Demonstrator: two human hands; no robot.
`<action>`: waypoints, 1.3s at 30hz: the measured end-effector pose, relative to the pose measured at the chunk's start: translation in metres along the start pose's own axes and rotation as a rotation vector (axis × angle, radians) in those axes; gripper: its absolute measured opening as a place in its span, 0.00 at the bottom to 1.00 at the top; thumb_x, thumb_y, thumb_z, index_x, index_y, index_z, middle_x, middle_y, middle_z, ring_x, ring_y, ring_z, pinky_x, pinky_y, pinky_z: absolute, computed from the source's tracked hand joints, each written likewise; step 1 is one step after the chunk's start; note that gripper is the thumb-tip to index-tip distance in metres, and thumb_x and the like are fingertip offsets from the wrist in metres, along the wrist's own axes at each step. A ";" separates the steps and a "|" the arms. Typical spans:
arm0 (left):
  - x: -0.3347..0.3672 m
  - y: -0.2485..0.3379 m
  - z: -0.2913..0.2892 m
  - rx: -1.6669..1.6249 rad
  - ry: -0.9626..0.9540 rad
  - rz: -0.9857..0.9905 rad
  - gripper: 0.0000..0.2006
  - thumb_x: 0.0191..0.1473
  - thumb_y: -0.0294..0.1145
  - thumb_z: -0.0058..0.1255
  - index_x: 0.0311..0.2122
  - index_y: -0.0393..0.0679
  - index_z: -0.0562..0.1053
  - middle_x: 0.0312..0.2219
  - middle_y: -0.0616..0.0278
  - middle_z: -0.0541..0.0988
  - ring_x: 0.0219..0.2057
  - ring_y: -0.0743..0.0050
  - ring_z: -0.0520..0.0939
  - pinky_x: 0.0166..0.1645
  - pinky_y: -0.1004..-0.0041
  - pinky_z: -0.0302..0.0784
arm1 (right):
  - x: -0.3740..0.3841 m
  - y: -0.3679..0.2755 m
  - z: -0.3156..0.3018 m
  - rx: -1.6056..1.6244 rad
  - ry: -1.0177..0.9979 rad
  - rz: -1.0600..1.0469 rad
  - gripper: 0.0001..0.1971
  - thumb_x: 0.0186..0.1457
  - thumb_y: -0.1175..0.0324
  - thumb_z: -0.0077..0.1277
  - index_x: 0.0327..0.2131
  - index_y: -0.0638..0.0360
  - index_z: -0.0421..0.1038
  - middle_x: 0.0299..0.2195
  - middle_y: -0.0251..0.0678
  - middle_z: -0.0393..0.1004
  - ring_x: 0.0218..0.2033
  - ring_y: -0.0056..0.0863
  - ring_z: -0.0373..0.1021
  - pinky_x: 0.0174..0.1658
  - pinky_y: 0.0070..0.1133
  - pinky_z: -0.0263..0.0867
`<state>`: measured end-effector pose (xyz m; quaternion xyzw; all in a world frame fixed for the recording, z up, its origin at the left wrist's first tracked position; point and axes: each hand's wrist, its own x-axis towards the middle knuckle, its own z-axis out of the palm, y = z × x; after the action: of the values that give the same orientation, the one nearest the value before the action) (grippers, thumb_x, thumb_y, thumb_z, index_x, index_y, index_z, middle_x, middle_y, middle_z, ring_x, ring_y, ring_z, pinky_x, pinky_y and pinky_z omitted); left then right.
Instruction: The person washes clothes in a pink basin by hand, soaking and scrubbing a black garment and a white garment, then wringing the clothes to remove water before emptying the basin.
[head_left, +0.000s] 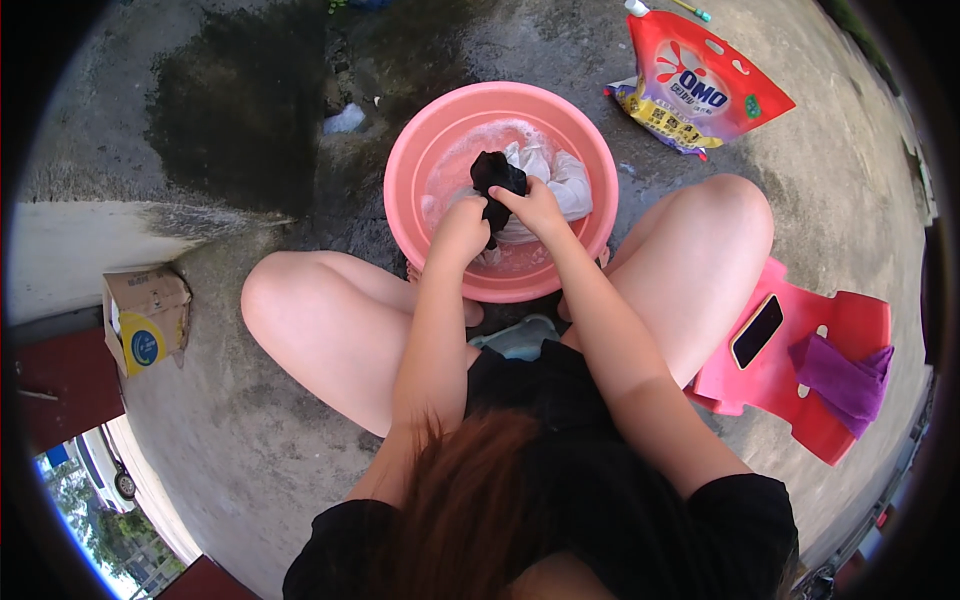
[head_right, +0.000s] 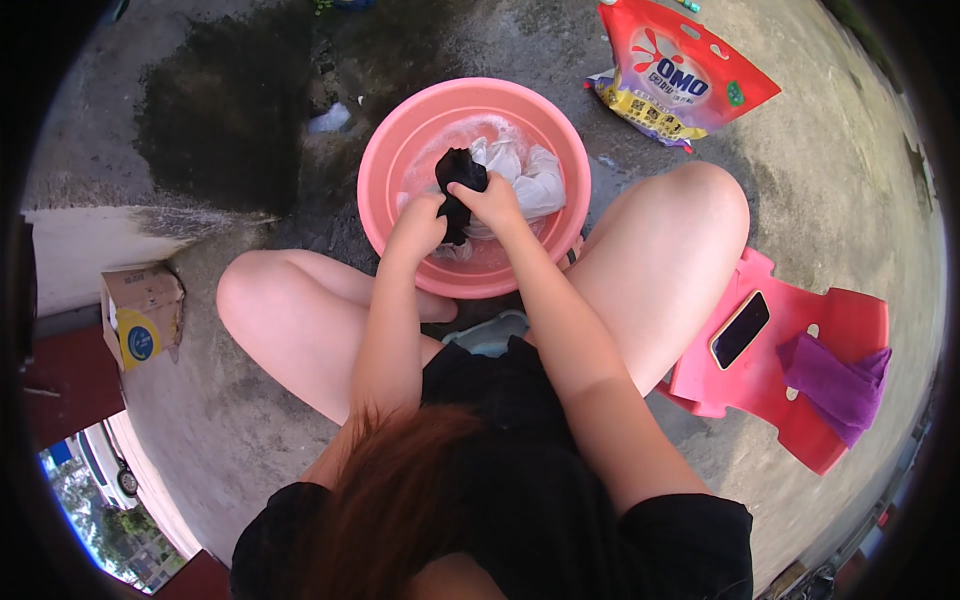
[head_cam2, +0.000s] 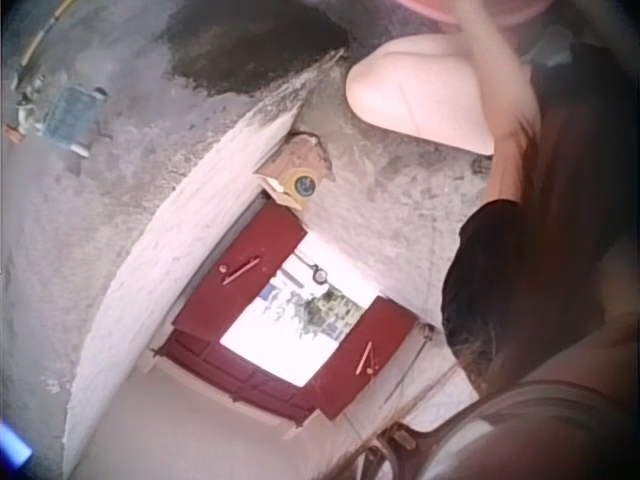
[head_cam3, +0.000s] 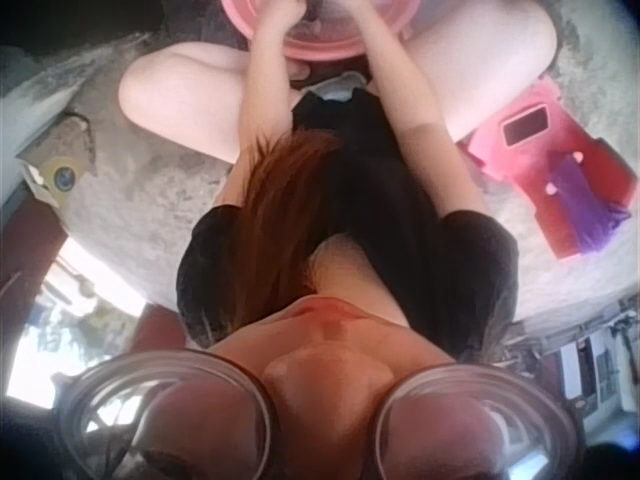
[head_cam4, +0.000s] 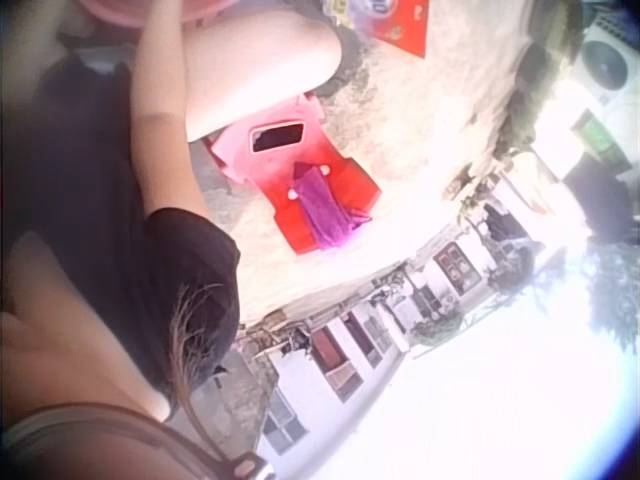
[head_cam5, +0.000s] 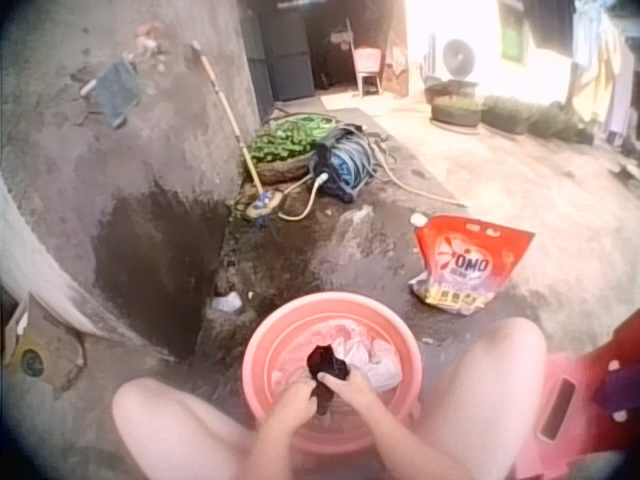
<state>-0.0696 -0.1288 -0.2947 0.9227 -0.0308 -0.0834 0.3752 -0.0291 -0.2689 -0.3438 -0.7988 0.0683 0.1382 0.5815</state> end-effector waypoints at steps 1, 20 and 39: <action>0.003 0.003 0.003 -0.043 -0.075 -0.042 0.12 0.39 0.20 0.39 0.32 0.31 0.70 0.30 0.40 0.73 0.34 0.45 0.74 0.40 0.61 0.68 | 0.005 0.013 0.000 0.042 0.014 0.043 0.27 0.34 0.54 0.58 0.31 0.73 0.70 0.28 0.51 0.73 0.31 0.36 0.72 0.35 0.25 0.66; 0.019 -0.033 0.014 -0.688 0.165 -0.421 0.29 0.54 0.54 0.32 0.51 0.40 0.62 0.45 0.53 0.69 0.45 0.66 0.70 0.49 0.71 0.64 | -0.036 -0.041 -0.027 0.360 -0.219 -0.072 0.18 0.34 0.75 0.57 0.34 0.65 0.69 0.30 0.34 0.70 0.36 0.22 0.67 0.42 0.19 0.61; 0.004 0.051 -0.018 -1.633 0.291 -0.171 0.09 0.51 0.35 0.46 0.35 0.42 0.69 0.31 0.63 0.73 0.34 0.76 0.74 0.40 0.77 0.69 | -0.041 -0.062 -0.028 0.583 -0.179 -0.240 0.18 0.52 0.66 0.43 0.46 0.62 0.59 0.38 0.36 0.64 0.39 0.21 0.62 0.44 0.18 0.58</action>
<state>-0.0622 -0.1531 -0.2470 0.3612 0.1583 0.0124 0.9189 -0.0470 -0.2784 -0.2670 -0.5858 -0.0411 0.1131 0.8015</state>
